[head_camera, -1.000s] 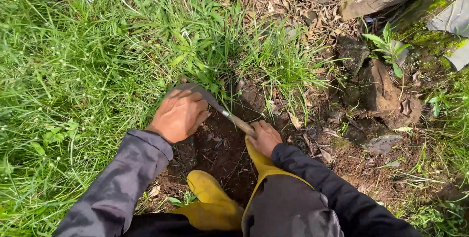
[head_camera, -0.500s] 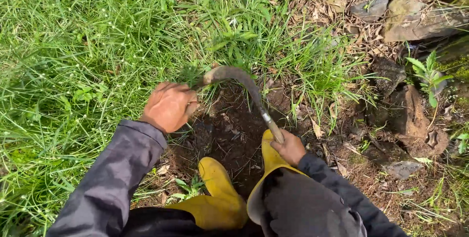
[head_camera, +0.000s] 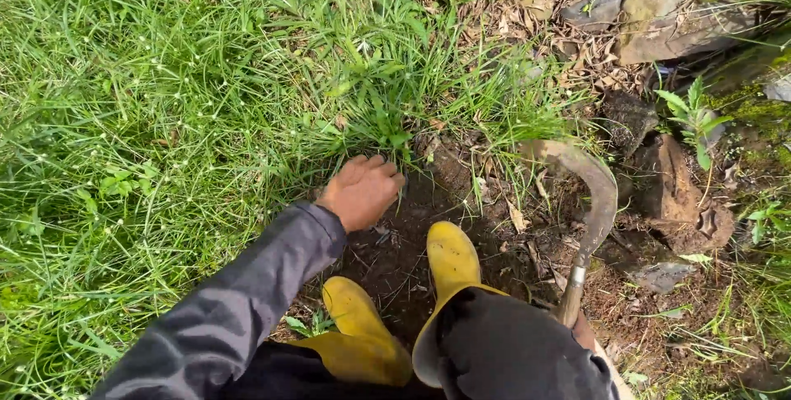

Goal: The person uses a sickle to cut grass and weeds at the base of a small sapling in a grassy outdoor area. They repeatedly swing the tool to clear vegetation around the plant's base and then pull away the cut grass by hand.

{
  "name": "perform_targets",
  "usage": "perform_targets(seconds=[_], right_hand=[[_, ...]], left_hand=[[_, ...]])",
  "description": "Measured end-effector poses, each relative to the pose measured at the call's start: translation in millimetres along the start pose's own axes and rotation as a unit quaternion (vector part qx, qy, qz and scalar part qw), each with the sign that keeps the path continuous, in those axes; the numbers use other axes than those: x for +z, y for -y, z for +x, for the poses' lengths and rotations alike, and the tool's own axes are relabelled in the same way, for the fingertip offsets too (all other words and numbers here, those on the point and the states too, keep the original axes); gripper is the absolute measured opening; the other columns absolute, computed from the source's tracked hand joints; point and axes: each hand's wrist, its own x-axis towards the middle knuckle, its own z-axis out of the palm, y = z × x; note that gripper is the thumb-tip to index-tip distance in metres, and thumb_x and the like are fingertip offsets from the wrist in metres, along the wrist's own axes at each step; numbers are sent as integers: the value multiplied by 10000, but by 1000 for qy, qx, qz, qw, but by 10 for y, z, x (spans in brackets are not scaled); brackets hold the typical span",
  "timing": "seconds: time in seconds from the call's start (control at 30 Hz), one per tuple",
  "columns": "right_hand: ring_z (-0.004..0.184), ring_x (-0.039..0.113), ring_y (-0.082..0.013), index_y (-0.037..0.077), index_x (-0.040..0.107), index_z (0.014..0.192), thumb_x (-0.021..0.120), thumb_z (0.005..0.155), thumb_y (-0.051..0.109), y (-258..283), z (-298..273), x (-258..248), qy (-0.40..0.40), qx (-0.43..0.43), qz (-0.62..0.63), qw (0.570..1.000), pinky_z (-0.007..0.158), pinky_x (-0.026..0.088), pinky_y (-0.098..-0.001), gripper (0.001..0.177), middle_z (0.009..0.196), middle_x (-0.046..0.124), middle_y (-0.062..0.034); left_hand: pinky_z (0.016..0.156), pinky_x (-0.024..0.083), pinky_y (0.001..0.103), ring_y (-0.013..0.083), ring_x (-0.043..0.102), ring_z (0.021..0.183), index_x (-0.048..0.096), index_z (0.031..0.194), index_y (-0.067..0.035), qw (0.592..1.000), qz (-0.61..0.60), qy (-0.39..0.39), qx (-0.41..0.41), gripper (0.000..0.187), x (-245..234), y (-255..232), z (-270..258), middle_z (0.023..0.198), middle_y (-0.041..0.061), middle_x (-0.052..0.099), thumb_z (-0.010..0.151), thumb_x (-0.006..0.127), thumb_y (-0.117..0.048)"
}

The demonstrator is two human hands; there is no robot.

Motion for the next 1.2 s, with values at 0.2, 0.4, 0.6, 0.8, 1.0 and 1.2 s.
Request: perform_targets(seconds=[0.2,0.4,0.6,0.8,1.0,1.2], right_hand=[[821,656,-339,27,630,1269,681,976,261,694,-671,31,-78,-3,38,996,787,597,-526,379,985,692,-215],[590,601,-270,33,537,1196,674,953,201,351,-189,66,57,-9,21,998,460,557,-406,326,871,633,-168],[573,559,-255,38,553,1221,675,950,190,358,-183,-77,67,17,7,998,444,510,-385,334,852,631,-168],[535,512,-225,31,505,1422,613,1003,159,766,-456,-90,-49,-10,31,998,418,469,-382,451,1023,708,-193],[495,501,-220,68,485,1351,570,1041,171,777,-523,-175,38,51,-69,996,369,454,-372,338,865,649,-177],[632,574,-258,38,475,1368,613,1025,186,737,-395,-108,-74,-7,-47,996,533,586,-453,398,916,589,-142]], left_hand=[[789,534,477,272,649,992,736,1025,-160,988,14,-44,150,193,740,-868,1201,1047,67,710,881,679,-45],[925,580,414,360,412,1470,272,1622,-197,981,-87,101,143,944,733,-1631,2186,1718,2,232,813,668,86],[938,449,357,277,496,1124,200,1646,-114,829,503,245,11,748,1959,-1376,2857,1362,139,479,996,557,-16],[803,591,336,172,729,953,249,1625,-86,977,39,193,-81,874,1528,-1191,2226,1638,150,378,926,736,-282],[522,523,203,60,616,602,349,1616,-155,972,78,195,-107,828,1340,-1227,2099,811,-41,696,938,745,-419],[419,380,192,58,440,584,201,1644,-67,954,173,234,-65,898,1558,-1328,1995,801,-39,489,948,719,-301]])
